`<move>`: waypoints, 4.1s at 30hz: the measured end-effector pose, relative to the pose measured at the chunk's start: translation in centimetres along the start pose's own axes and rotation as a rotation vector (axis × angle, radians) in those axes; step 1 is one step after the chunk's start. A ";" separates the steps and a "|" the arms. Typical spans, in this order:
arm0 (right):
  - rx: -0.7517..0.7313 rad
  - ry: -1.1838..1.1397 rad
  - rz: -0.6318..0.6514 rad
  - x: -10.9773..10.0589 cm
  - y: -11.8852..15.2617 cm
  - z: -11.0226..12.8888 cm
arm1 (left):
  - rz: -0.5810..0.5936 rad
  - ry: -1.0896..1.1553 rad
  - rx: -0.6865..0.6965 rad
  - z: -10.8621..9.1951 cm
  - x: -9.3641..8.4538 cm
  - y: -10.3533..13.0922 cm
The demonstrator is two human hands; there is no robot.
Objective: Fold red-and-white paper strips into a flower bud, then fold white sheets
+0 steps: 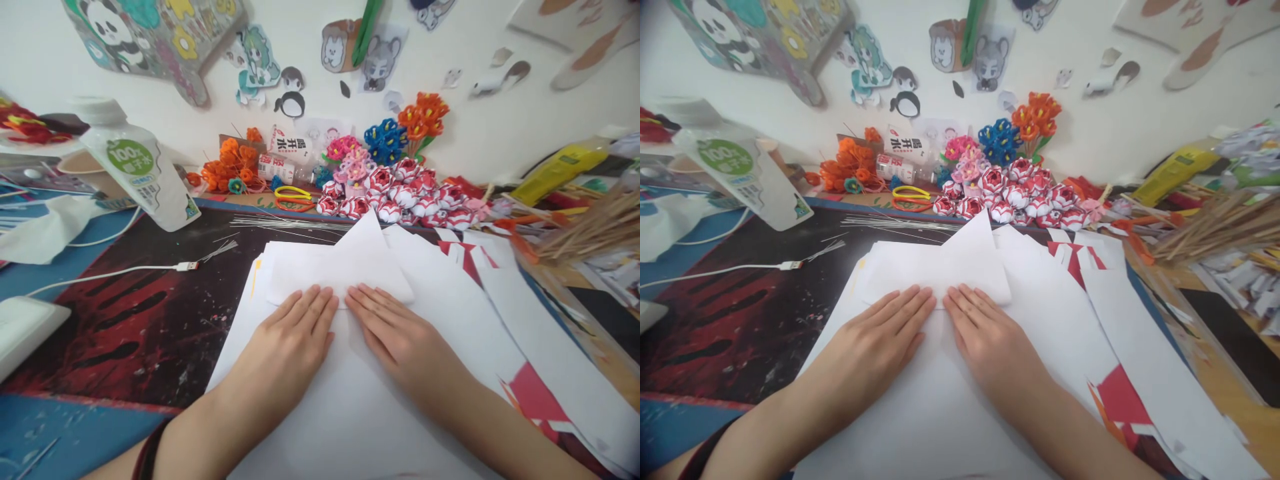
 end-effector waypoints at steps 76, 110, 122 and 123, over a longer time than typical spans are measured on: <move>0.308 -0.037 -0.001 0.0 0.8 -5.1 | 0.064 -0.034 -0.010 1.2 -2.7 0.1; 0.082 -0.062 -0.029 -0.5 -0.4 -1.2 | 0.074 0.082 0.010 1.1 -2.0 -0.5; 0.221 -0.233 0.025 -0.1 -0.1 -2.5 | 0.145 0.016 -0.095 3.0 -3.0 0.1; 0.233 -0.228 0.027 -0.2 0.0 -2.8 | 0.147 0.008 -0.096 3.0 -3.0 0.1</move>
Point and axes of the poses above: each hand's wrist, its own y-axis away from the middle knuckle, its own x-axis out of the palm, z = x × y, the point moved 4 cm from there along -y, towards the middle knuckle, and after that the axes turned 12 degrees about y, right-handed, at the moved point
